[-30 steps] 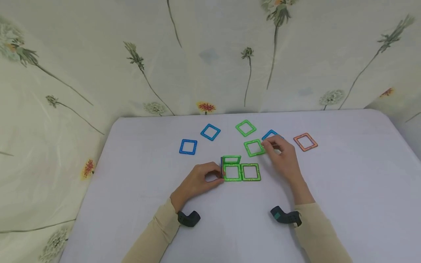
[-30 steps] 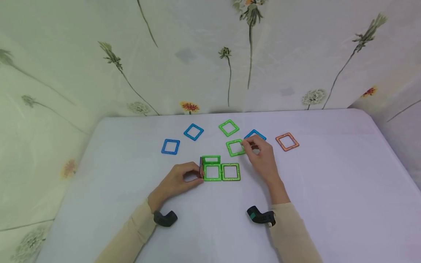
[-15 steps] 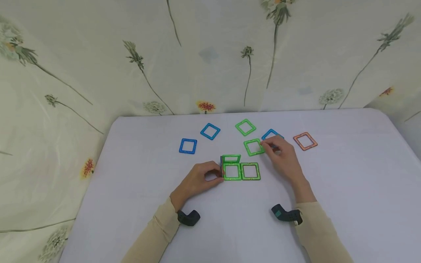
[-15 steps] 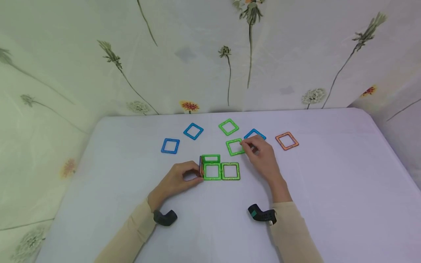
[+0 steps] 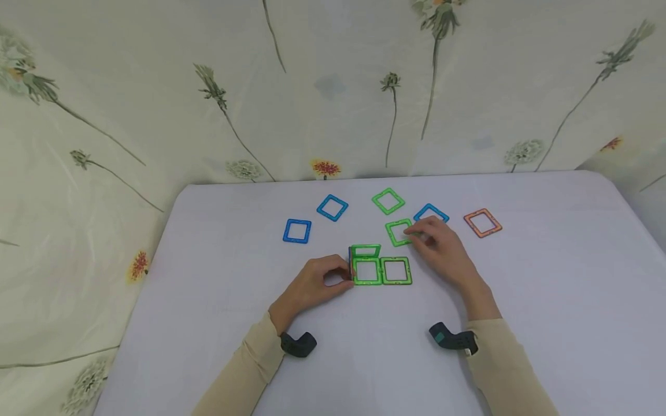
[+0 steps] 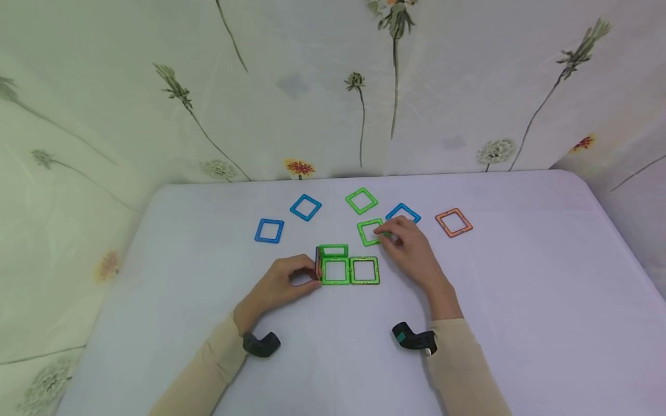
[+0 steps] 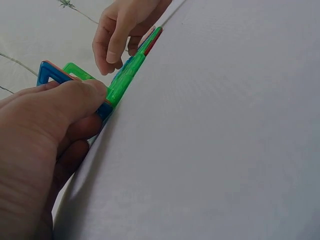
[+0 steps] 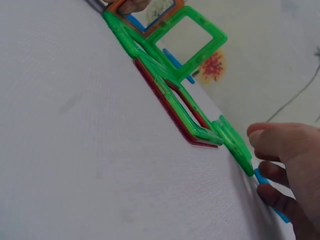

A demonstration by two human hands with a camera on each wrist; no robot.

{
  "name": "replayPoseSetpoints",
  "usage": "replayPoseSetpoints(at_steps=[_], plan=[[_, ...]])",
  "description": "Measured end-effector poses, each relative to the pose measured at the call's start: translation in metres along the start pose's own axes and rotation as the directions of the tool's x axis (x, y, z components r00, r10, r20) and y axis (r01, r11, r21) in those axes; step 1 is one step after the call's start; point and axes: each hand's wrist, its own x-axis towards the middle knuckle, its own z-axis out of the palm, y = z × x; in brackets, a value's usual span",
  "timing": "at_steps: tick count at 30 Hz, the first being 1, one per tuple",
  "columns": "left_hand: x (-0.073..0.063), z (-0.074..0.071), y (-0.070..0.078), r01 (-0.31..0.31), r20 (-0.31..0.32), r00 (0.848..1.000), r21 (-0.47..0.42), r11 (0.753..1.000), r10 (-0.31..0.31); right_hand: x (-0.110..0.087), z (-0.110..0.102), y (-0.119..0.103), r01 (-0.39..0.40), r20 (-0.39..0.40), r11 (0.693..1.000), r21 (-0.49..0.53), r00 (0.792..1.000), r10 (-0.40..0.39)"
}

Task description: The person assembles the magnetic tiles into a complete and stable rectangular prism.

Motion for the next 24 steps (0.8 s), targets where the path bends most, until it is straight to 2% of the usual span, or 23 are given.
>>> replayPoseSetpoints(at_steps=[10,24], plan=[[-0.0001,-0.0006,0.0012,0.003,0.007,1.000,-0.012,1.000,-0.003,0.0000,-0.0005,0.0007,0.040,0.002,0.999,0.007,0.999,-0.040],[-0.0004,-0.0014,0.0024,0.011,0.009,1.000,-0.013,1.000,-0.010,-0.0014,0.0004,0.0007,-0.027,0.093,0.999,-0.016,0.995,0.029]])
